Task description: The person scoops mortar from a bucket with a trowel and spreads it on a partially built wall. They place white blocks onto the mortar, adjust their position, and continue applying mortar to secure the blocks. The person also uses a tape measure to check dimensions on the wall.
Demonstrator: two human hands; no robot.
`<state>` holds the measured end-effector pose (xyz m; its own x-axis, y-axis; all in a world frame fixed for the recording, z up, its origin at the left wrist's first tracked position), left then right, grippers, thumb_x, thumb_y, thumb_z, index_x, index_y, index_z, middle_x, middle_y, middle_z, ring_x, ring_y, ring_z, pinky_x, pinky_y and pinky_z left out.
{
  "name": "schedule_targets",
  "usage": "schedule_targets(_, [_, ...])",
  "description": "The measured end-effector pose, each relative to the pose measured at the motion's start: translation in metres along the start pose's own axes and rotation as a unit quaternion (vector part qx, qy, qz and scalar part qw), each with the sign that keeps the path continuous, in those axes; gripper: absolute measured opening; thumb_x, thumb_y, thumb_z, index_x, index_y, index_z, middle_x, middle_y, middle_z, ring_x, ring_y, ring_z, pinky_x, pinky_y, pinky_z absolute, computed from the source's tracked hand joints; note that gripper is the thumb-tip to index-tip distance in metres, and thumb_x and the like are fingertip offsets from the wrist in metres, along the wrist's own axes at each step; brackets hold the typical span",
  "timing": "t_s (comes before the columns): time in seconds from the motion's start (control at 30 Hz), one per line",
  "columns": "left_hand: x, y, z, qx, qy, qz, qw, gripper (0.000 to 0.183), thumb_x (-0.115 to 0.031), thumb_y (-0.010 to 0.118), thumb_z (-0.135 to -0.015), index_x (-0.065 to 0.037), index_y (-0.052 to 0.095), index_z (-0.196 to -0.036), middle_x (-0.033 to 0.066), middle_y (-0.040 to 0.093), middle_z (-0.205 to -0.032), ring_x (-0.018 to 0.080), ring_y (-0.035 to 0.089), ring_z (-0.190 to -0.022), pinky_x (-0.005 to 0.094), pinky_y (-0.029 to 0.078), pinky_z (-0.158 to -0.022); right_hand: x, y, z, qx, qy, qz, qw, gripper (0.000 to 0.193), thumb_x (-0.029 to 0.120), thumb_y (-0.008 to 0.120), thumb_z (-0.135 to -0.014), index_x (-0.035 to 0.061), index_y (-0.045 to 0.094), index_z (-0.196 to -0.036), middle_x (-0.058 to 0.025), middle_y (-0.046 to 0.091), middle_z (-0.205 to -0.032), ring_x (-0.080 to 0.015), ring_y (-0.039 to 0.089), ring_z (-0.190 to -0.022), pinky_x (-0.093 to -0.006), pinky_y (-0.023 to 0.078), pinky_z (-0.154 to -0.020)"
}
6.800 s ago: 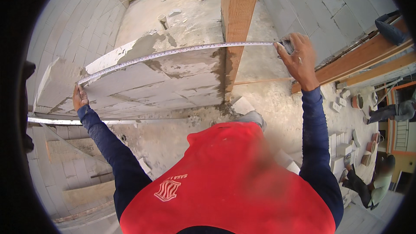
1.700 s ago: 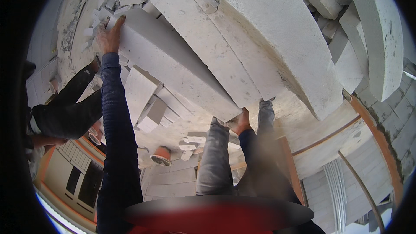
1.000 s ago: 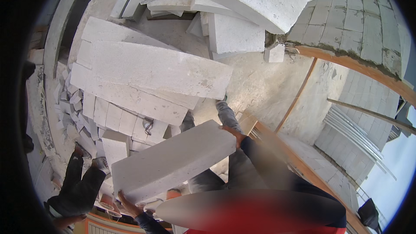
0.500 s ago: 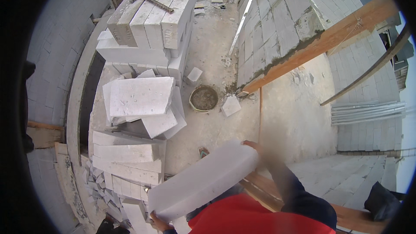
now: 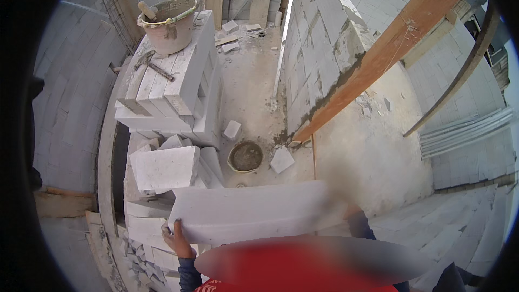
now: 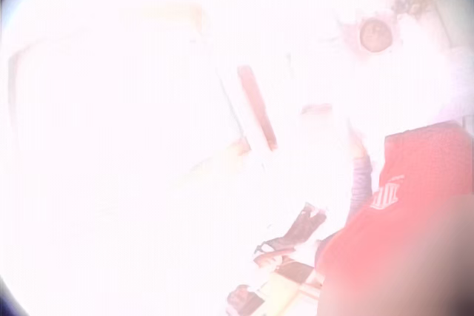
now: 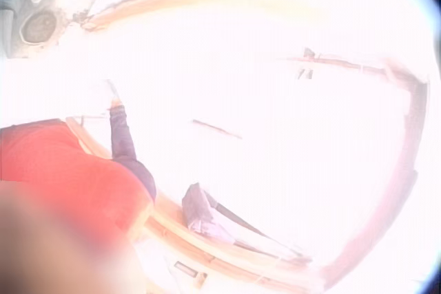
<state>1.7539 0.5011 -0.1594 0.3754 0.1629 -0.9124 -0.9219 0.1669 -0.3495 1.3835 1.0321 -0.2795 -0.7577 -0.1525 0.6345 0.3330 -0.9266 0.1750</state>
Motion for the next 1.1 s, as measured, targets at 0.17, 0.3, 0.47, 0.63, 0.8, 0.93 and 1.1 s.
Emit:
schedule_targets(0.17, [-0.099, 0.102, -0.047, 0.066, 0.123, -0.079, 0.987, 0.050, -0.025, 0.075, -0.087, 0.006, 0.063, -0.124, 0.0220, 0.055, -0.117, 0.0346, 0.053, -0.112, 0.0447, 0.042, -0.100, 0.033, 0.006, 0.033, 0.008, -0.020, -0.153, 0.988, 0.047, 0.043, 0.066, -0.098, 0.0098, 0.063, -0.130, -0.0111, 0.074, -0.116, -0.0255, 0.074, -0.102, -0.0458, 0.062, -0.088])
schedule_targets(0.3, [-0.133, 0.204, -0.099, 0.124, 0.128, -0.122, 0.976, 0.058, -0.038, 0.075, -0.086, 0.002, 0.064, -0.126, 0.0239, 0.056, -0.118, 0.0400, 0.049, -0.120, 0.0510, 0.036, -0.108, 0.027, -0.025, 0.030, -0.091, 0.003, -0.213, 0.973, 0.052, 0.045, 0.062, -0.098, 0.0098, 0.060, -0.135, -0.0112, 0.073, -0.121, -0.0262, 0.074, -0.104, -0.0461, 0.062, -0.088])
schedule_targets(0.47, [-0.174, 0.336, -0.153, 0.171, 0.171, -0.181, 0.953, 0.064, -0.046, 0.077, -0.081, -0.001, 0.065, -0.125, 0.0261, 0.058, -0.119, 0.0431, 0.048, -0.126, 0.0523, 0.032, -0.111, 0.046, 0.006, 0.036, 0.002, 0.007, -0.342, 0.940, 0.058, 0.048, 0.059, -0.098, 0.0101, 0.057, -0.142, -0.0093, 0.071, -0.127, -0.0273, 0.072, -0.108, -0.0478, 0.062, -0.088])
schedule_targets(0.63, [-0.215, 0.435, -0.187, 0.205, 0.225, -0.233, 0.923, 0.065, -0.048, 0.078, -0.076, -0.003, 0.068, -0.122, 0.0228, 0.062, -0.120, 0.0404, 0.054, -0.120, 0.0485, 0.034, -0.110, 0.065, 0.036, 0.030, -0.001, 0.007, -0.359, 0.933, 0.056, 0.048, 0.056, -0.099, 0.0130, 0.057, -0.143, -0.0079, 0.070, -0.130, -0.0283, 0.069, -0.116, -0.0523, 0.058, -0.095])
schedule_targets(0.8, [-0.256, 0.542, -0.207, 0.257, 0.255, -0.232, 0.903, 0.067, -0.051, 0.076, -0.076, -0.004, 0.069, -0.122, 0.0231, 0.062, -0.124, 0.0390, 0.055, -0.121, 0.0478, 0.034, -0.110, 0.098, 0.048, -0.009, -0.010, -0.104, -0.185, 0.977, 0.058, 0.050, 0.056, -0.097, 0.0146, 0.058, -0.143, -0.0100, 0.069, -0.134, -0.0319, 0.067, -0.120, -0.0562, 0.053, -0.101])
schedule_targets(0.93, [-0.270, 0.633, -0.229, 0.264, 0.270, -0.349, 0.858, 0.071, -0.055, 0.073, -0.079, -0.005, 0.068, -0.129, 0.0255, 0.064, -0.126, 0.0394, 0.054, -0.126, 0.0493, 0.034, -0.113, 0.135, 0.092, -0.057, -0.001, 0.006, -0.367, 0.930, 0.056, 0.048, 0.050, -0.101, 0.0093, 0.057, -0.140, -0.0119, 0.068, -0.126, -0.0310, 0.064, -0.117, -0.0531, 0.053, -0.098])
schedule_targets(1.1, [-0.267, 0.784, -0.258, 0.348, 0.192, -0.428, 0.812, 0.078, -0.057, 0.075, -0.081, -0.010, 0.059, -0.141, 0.0184, 0.051, -0.144, 0.0381, 0.042, -0.139, 0.0607, 0.040, -0.110, 0.208, 0.115, -0.144, -0.017, 0.052, -0.465, 0.884, 0.055, 0.048, 0.048, -0.102, 0.0084, 0.058, -0.138, -0.0120, 0.068, -0.123, -0.0309, 0.064, -0.115, -0.0526, 0.053, -0.096])
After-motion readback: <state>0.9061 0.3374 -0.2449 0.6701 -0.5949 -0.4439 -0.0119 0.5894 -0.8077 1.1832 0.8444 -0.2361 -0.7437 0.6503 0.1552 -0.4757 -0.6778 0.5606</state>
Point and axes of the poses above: each hand's wrist, its own z-axis away from the middle knuckle, its own y-axis out of the palm, x = y × z, the point moved 9 cm from there along -z, towards the middle knuckle
